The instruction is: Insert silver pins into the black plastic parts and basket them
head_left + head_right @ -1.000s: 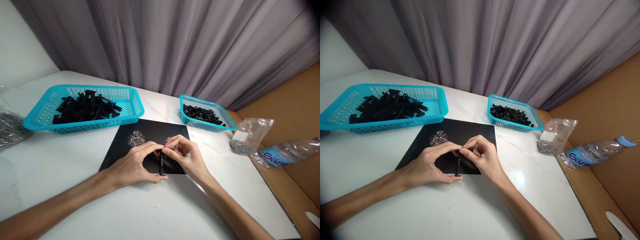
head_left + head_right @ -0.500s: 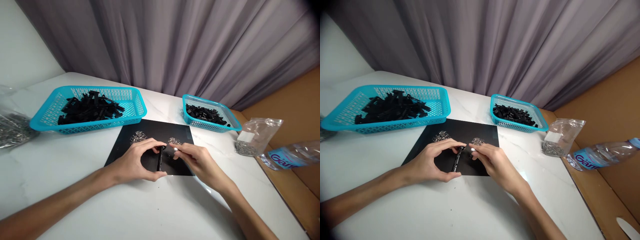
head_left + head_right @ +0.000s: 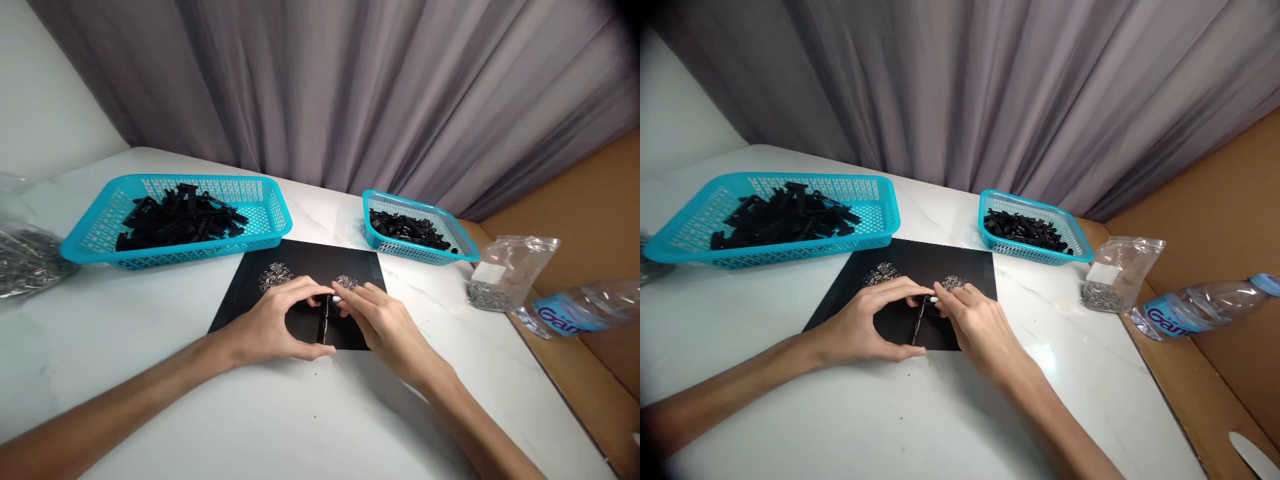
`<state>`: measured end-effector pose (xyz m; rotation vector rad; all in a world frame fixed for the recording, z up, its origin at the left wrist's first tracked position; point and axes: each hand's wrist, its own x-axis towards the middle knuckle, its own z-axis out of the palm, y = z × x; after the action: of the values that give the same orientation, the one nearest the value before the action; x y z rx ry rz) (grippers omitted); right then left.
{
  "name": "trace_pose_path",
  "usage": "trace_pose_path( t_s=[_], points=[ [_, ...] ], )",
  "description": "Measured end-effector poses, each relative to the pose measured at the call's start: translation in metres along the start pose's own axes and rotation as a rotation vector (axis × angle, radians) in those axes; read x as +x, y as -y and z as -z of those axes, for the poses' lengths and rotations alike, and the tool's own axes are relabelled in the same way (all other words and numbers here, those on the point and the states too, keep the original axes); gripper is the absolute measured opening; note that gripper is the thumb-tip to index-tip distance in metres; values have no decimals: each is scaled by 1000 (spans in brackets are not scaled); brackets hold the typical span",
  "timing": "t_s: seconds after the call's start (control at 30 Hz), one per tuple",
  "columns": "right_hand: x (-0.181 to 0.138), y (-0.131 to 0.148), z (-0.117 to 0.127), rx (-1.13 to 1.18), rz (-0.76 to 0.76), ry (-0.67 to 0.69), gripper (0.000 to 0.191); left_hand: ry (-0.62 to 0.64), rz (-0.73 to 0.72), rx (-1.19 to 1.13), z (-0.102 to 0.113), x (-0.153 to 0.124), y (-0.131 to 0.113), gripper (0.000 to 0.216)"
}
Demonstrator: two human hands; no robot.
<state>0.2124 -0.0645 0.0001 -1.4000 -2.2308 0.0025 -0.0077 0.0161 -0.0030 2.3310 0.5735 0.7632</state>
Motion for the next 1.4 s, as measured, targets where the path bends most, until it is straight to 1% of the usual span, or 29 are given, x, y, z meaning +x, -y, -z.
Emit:
trace_pose_path(
  t_s=[0.1, 0.23, 0.33, 0.47, 0.57, 0.67, 0.73, 0.8, 0.83, 0.87, 0.93, 1.03, 1.13, 1.23, 1.3, 1.4],
  points=[
    [0, 2, -2, -59, 35, -16, 38, 8, -7, -6, -2, 1, 1, 54],
    [1, 5, -4, -168, 78, -35, 40, 33, 5, -7, -1, 2, 0, 55],
    [2, 7, -8, -243, 115, -36, 42, 58, 27, 8, 0, 3, -1, 48],
    [3, 8, -16, -305, 123, -21, 47, 76, 41, 19, -2, 2, 3, 52],
    [3, 8, -17, -302, 124, -12, 43, 105, 45, 35, -1, 2, 4, 48],
    [6, 8, -13, -198, 98, -29, 34, 126, 42, 48, 11, 4, 3, 52],
    [8, 6, -10, -102, 28, -93, 33, 67, 70, 22, 25, 8, 3, 60],
    [9, 5, -10, -15, -59, -157, 34, -27, 147, -50, 40, 13, 7, 61],
    [11, 5, -11, 21, -92, -156, 34, -83, 192, -92, 47, 15, 10, 59],
    [12, 5, -14, 50, -108, -133, 34, -136, 236, -130, 53, 17, 13, 57],
    [16, 7, -20, 81, -94, -44, 36, -251, 304, -177, 61, 20, 20, 54],
    [25, 13, -28, 31, -26, 79, 40, -372, 343, -194, 64, 21, 26, 55],
    [34, 20, -32, -55, 29, 138, 46, -414, 343, -147, 61, 20, 26, 55],
    [41, 23, -33, -78, 69, 167, 45, -430, 330, -112, 59, 18, 25, 55],
    [47, 22, -35, -62, 52, 162, 45, -442, 322, -119, 58, 18, 25, 55],
    [55, 16, -40, -54, -11, 140, 48, -446, 309, -108, 57, 17, 27, 56]
  ],
)
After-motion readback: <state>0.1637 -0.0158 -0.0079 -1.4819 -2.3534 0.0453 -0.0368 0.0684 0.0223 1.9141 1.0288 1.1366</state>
